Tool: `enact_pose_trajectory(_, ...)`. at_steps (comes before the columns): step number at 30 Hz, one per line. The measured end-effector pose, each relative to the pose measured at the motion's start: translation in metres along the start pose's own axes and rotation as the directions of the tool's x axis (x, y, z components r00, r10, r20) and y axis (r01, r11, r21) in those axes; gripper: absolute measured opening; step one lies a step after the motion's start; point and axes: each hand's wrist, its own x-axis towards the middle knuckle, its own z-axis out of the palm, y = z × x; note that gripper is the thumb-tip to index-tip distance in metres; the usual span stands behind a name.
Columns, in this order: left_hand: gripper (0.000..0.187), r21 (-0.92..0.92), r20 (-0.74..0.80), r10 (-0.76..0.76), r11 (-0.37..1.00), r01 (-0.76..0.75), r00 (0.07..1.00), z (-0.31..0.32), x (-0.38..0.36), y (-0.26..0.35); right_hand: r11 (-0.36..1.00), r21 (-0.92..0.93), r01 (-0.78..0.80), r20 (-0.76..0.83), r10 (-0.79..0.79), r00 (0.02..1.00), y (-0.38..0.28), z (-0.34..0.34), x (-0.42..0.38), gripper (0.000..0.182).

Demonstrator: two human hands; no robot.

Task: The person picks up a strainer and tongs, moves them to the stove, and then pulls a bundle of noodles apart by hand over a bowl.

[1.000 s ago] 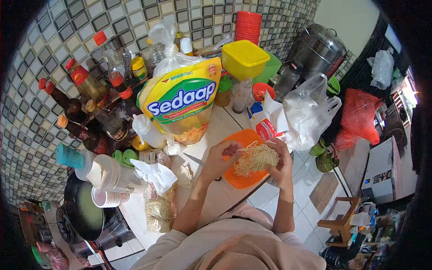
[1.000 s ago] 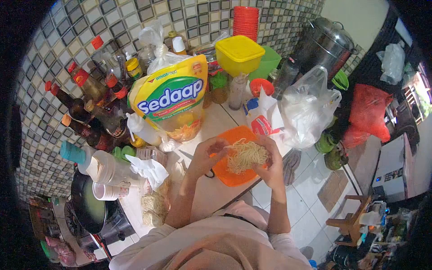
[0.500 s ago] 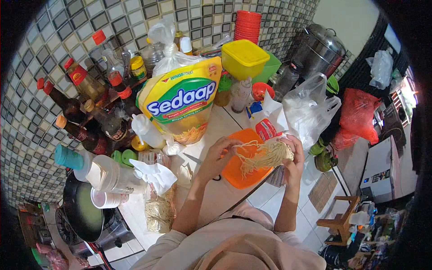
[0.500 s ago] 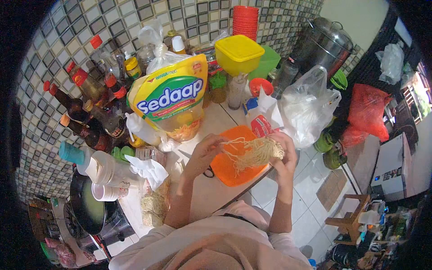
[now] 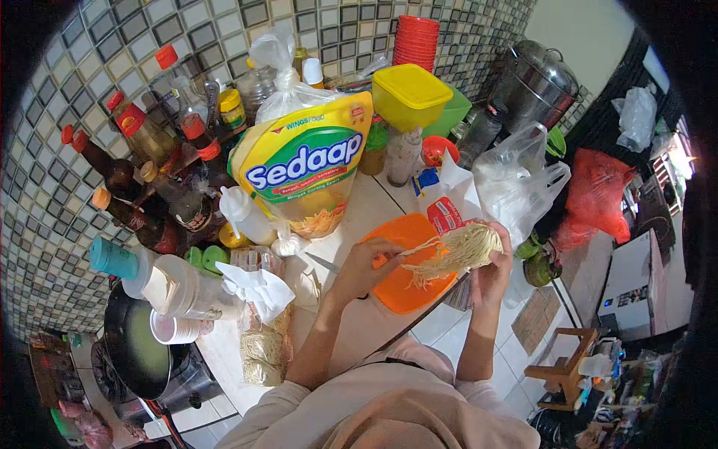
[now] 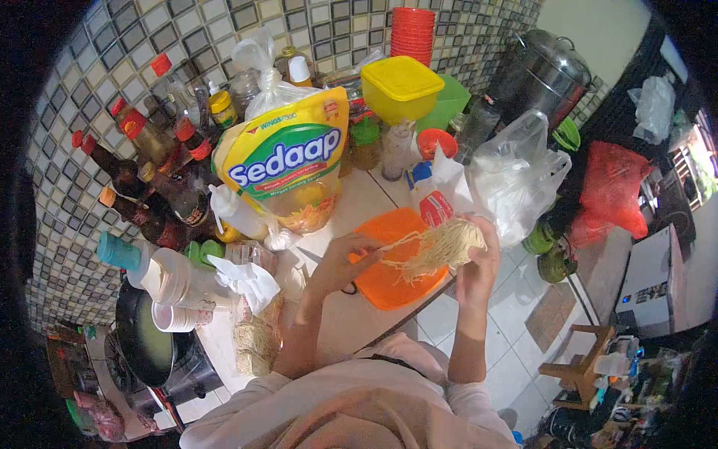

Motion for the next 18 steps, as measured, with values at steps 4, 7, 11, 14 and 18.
enact_pose_trajectory(4, 0.017, -0.033, -0.063, -0.048, 0.998, 0.046, 0.997, -0.002, 0.002, 0.003, 0.997, 0.077, -0.027, 0.009, 0.027, 1.000, -0.010, 0.010, 0.005, 0.045)
enact_pose_trajectory(7, 0.018, -0.051, -0.155, -0.024, 0.999, 0.016, 0.988, -0.001, 0.003, 0.001, 0.993, 0.117, -0.027, 0.010, 0.026, 1.000, -0.017, 0.017, 0.009, 0.045)
enact_pose_trajectory(11, 0.021, -0.075, -0.244, -0.043, 0.997, 0.026, 0.969, 0.000, 0.004, 0.000, 0.990, 0.138, -0.017, 0.052, 0.010, 0.999, -0.025, 0.025, 0.012, 0.046)
enact_pose_trajectory(14, 0.022, -0.072, -0.242, -0.046, 0.997, 0.029, 0.969, 0.000, 0.004, 0.001, 0.992, 0.126, -0.007, 0.096, -0.005, 0.995, -0.026, 0.025, 0.014, 0.048)
enact_pose_trajectory(18, 0.023, -0.080, -0.207, -0.078, 0.995, 0.062, 0.975, 0.002, 0.004, 0.001, 0.993, 0.118, -0.020, 0.114, 0.006, 0.993, -0.027, 0.027, 0.015, 0.048)
